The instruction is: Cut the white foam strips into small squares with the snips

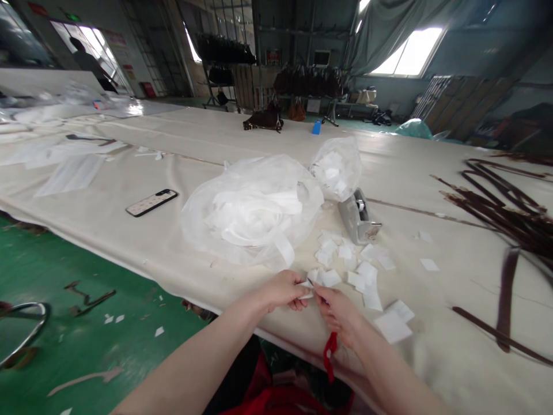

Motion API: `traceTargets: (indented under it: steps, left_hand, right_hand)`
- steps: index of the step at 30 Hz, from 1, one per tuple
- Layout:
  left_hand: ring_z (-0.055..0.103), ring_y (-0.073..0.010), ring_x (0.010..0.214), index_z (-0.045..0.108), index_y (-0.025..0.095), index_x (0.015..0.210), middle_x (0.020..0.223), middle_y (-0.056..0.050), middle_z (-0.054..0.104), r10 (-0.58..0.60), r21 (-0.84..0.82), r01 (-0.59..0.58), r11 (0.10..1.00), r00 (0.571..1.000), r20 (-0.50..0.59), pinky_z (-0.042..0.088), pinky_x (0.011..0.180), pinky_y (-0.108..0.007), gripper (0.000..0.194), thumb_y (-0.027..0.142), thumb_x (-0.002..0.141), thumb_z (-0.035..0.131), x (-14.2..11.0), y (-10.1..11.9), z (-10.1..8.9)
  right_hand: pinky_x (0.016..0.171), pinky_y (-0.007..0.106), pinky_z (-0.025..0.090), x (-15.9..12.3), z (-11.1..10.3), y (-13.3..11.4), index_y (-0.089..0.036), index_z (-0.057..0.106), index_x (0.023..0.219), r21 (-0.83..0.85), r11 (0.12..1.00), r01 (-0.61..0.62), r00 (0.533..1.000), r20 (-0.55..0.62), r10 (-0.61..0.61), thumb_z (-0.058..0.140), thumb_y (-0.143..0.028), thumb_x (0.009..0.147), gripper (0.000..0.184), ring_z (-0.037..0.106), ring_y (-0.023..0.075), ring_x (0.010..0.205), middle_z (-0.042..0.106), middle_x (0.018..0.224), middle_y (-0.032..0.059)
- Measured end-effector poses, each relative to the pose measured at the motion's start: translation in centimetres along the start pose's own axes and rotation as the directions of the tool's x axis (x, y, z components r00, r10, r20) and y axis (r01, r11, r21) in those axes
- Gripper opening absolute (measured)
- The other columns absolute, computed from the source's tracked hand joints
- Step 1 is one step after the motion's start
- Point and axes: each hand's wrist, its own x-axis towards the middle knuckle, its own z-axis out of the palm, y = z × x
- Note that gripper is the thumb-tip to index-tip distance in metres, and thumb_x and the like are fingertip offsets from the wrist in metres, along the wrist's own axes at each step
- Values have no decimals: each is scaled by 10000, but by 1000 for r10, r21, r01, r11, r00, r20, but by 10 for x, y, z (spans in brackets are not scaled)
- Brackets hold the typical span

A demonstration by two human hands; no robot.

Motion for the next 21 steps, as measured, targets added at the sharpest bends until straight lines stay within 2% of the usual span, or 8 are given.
traceTargets:
  steps: [2, 4, 8, 11, 13, 16, 19, 21]
  left_hand:
    - [591, -127, 535, 602, 146, 796, 591, 3, 616, 30, 158, -22, 987, 998, -54, 445, 535, -222, 102, 239, 806, 562, -2, -5, -1]
    - [608, -147, 576, 613, 153, 820, 628, -10, 625, 179, 390, -94, 916, 966, -188, 457, 578, -250, 124, 237, 840, 523, -2, -10, 0]
    - [627, -192, 845, 642, 171, 870, 920, -67, 655, 600, 738, -203, 643, 733, -321, 484, 795, -315, 138, 203, 867, 508, 3, -17, 8]
    - [601, -216, 980, 643, 175, 903, 1061, -84, 610, 701, 829, -184, 528, 645, -303, 489, 904, -352, 137, 157, 856, 515, 13, -21, 15]
    - [586, -241, 1040, 636, 159, 986, 1110, -105, 590, 739, 868, -145, 474, 602, -303, 490, 945, -382, 172, 158, 849, 531, 18, -26, 18]
    - [496, -310, 1222, 516, 91, 1264, 1290, -180, 512, 821, 910, -99, 403, 478, -312, 442, 1033, -452, 429, 260, 872, 549, 19, -35, 25]
    - [330, -352, 1379, 353, 92, 1427, 1476, -205, 354, 885, 954, -123, 274, 421, -200, 352, 1108, -499, 617, 356, 896, 526, 11, -39, 46]
    - [267, -348, 1419, 337, 142, 1455, 1534, -167, 295, 887, 963, -239, 123, 461, 1, 293, 1145, -502, 631, 397, 904, 510, 5, -35, 72]
  right_hand:
    - [331, 189, 49, -2, -7, 1, -215, 436, 639, -49, 999, 1, 1000, -4, -1, 492, -497, 911, 395, 111, 43, 325, 222, 408, -125]
    - [346, 208, 53, -4, -15, 1, -226, 436, 651, -185, 981, 50, 998, -16, -54, 488, -572, 884, 420, 112, 53, 337, 217, 413, -126]
    - [400, 235, 125, -6, -31, -11, -217, 469, 635, -403, 890, 211, 967, -47, -251, 518, -578, 849, 422, 195, 79, 407, 256, 447, -102]
    - [465, 241, 201, -21, -47, -13, -209, 452, 603, -476, 815, 331, 897, -109, -428, 599, -515, 813, 400, 303, 99, 503, 328, 514, -74]
    - [501, 248, 253, -41, -67, 4, -217, 417, 616, -563, 718, 408, 778, -197, -597, 583, -501, 829, 392, 349, 113, 542, 358, 543, -65]
    - [533, 261, 333, -84, -109, 58, -229, 424, 661, -649, 659, 381, 486, -466, -740, 540, -523, 859, 373, 393, 130, 528, 392, 535, -61]
    - [504, 260, 359, -124, -153, 117, -231, 479, 707, -500, 790, 356, 258, -759, -597, 561, -575, 832, 375, 418, 138, 517, 438, 560, -47]
    - [457, 257, 339, -143, -174, 143, -245, 435, 694, -354, 829, 432, 214, -853, -476, 563, -590, 831, 392, 384, 133, 476, 388, 533, -62]
